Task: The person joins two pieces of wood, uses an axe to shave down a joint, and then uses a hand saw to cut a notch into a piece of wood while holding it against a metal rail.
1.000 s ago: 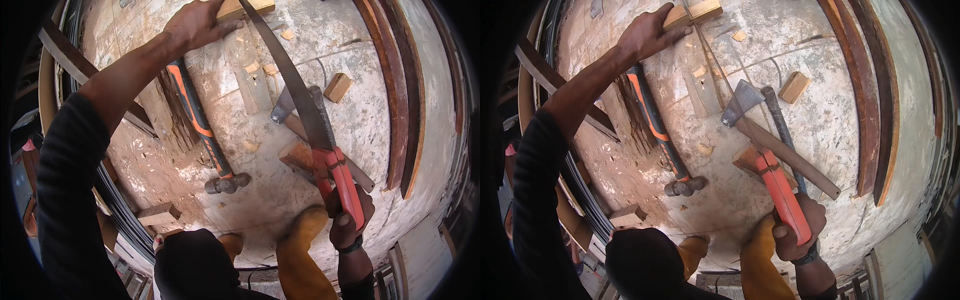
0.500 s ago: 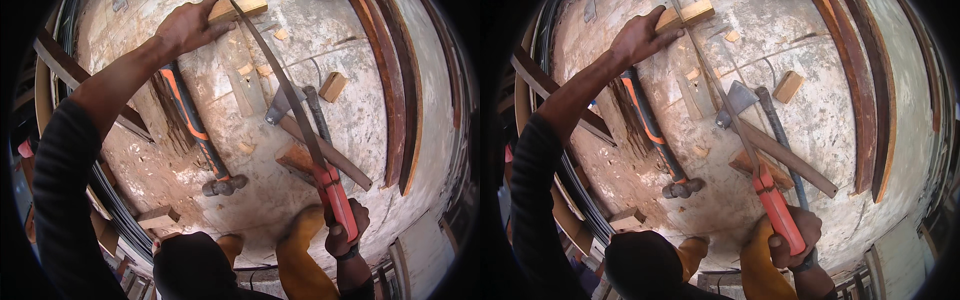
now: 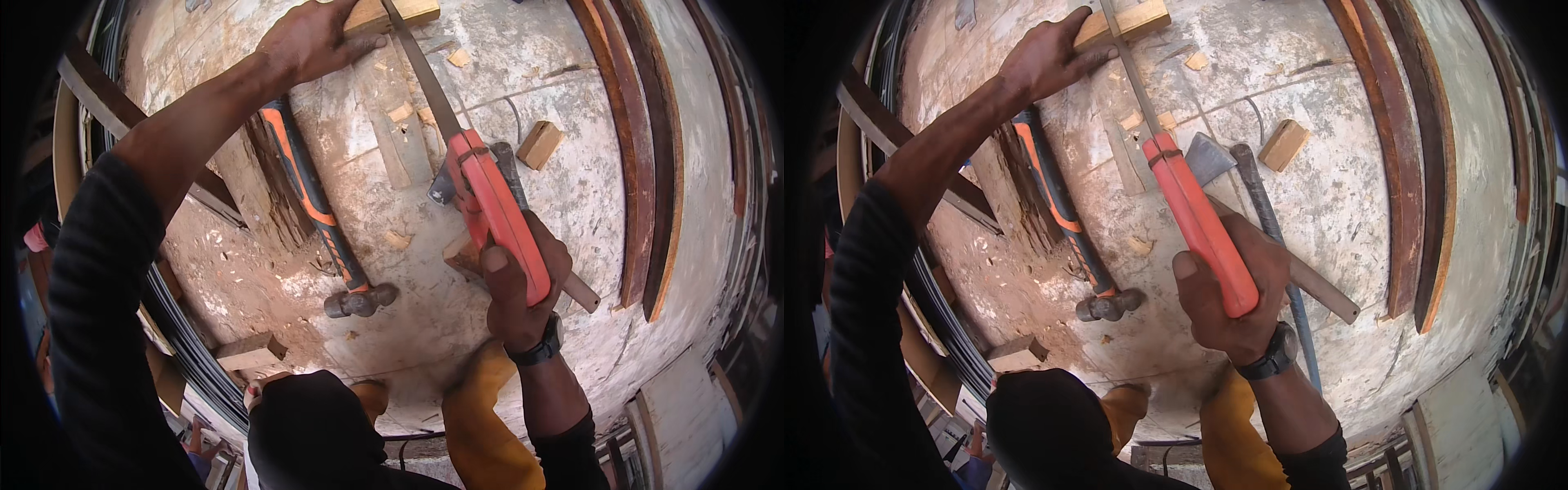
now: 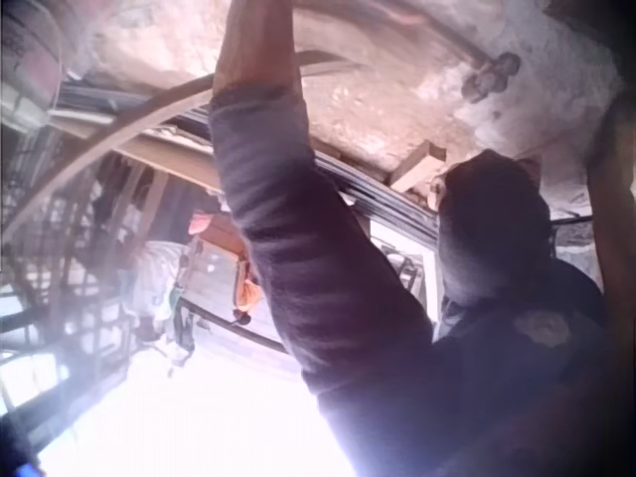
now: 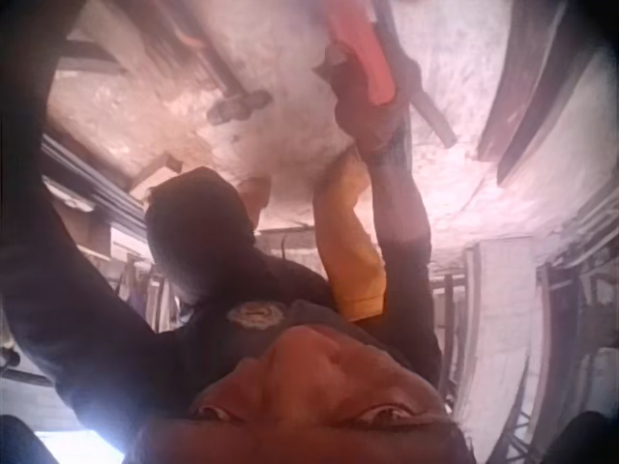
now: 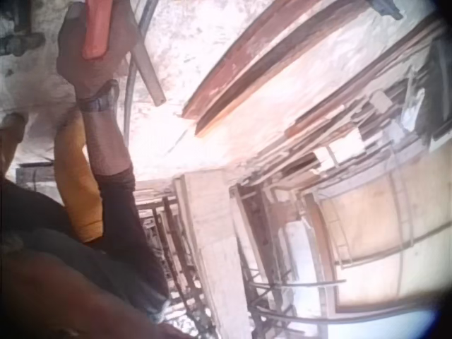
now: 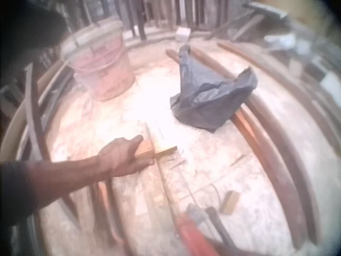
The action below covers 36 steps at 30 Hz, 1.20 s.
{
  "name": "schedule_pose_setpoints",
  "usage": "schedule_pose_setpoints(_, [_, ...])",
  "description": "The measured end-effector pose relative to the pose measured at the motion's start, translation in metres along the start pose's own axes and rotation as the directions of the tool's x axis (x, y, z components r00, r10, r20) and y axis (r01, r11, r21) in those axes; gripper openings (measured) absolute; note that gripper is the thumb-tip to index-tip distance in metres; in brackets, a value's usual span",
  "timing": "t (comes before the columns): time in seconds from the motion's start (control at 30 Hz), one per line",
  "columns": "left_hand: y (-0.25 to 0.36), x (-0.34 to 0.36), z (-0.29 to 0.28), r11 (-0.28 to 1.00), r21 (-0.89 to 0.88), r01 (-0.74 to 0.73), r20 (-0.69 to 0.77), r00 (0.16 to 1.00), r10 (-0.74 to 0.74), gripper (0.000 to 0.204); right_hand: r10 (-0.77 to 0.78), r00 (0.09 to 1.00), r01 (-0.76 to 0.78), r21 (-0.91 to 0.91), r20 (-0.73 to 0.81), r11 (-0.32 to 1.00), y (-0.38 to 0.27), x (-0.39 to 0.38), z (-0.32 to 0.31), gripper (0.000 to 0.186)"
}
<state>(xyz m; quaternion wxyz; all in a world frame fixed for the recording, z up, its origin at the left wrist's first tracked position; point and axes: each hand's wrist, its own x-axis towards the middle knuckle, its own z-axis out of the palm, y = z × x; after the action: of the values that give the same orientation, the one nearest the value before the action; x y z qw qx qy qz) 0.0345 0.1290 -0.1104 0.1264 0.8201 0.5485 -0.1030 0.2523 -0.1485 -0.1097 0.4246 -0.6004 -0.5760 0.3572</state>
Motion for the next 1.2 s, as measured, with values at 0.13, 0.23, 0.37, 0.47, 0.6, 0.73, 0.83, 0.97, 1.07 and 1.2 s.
schedule_pose_setpoints(0.13, [0.003, -0.005, -0.011, 0.999, 0.027, -0.042, -0.014, 0.999, 0.042, 0.067, 0.077, 0.990, -0.062, -0.126, 0.119, 0.990, -0.027, -0.067, -0.036, 0.045])
schedule_pose_setpoints(0.23, [0.008, -0.004, -0.005, 0.998, 0.008, -0.065, -0.089, 0.994, 0.066, 0.067, 0.143, 0.983, -0.137, -0.064, 0.117, 0.989, -0.026, -0.056, -0.042, 0.039])
schedule_pose_setpoints(0.37, [0.005, 0.003, 0.011, 0.999, 0.036, -0.013, -0.098, 0.995, 0.017, 0.069, 0.057, 0.997, -0.051, -0.099, 0.057, 0.994, -0.010, -0.029, -0.015, 0.037])
schedule_pose_setpoints(0.47, [0.002, 0.000, 0.007, 0.998, 0.049, -0.051, -0.046, 0.998, 0.053, 0.073, 0.058, 0.991, -0.041, -0.135, 0.120, 0.990, -0.008, -0.081, -0.045, 0.036])
schedule_pose_setpoints(0.6, [0.013, 0.017, 0.003, 0.999, -0.015, -0.050, -0.034, 0.998, 0.050, 0.083, 0.011, 0.999, -0.009, -0.072, 0.030, 0.997, 0.002, -0.041, -0.037, 0.030])
schedule_pose_setpoints(0.73, [0.000, 0.016, 0.000, 0.994, 0.100, -0.047, -0.028, 0.998, 0.050, 0.089, 0.036, 0.999, -0.039, -0.077, -0.035, 0.996, -0.004, -0.047, -0.030, 0.034])
schedule_pose_setpoints(0.83, [0.008, 0.004, -0.013, 0.997, 0.063, -0.043, 0.000, 0.999, 0.043, 0.088, 0.199, 0.977, -0.194, -0.074, 0.072, 0.978, -0.022, -0.088, -0.066, 0.041])
schedule_pose_setpoints(0.97, [0.002, 0.023, 0.009, 0.989, -0.012, -0.148, -0.010, 0.989, 0.148, 0.087, 0.206, 0.978, -0.206, -0.015, -0.027, 0.978, -0.014, -0.023, -0.028, 0.045])
schedule_pose_setpoints(1.07, [-0.008, 0.006, -0.009, 0.987, -0.018, -0.159, -0.022, 0.987, 0.159, 0.083, 0.203, 0.979, -0.202, -0.020, 0.018, 0.979, -0.020, -0.043, -0.028, 0.044])
schedule_pose_setpoints(1.2, [-0.010, 0.024, -0.002, 0.987, 0.002, -0.158, -0.019, 0.987, 0.158, 0.076, 0.255, 0.967, -0.255, 0.022, -0.012, 0.967, -0.014, -0.087, -0.052, 0.042])
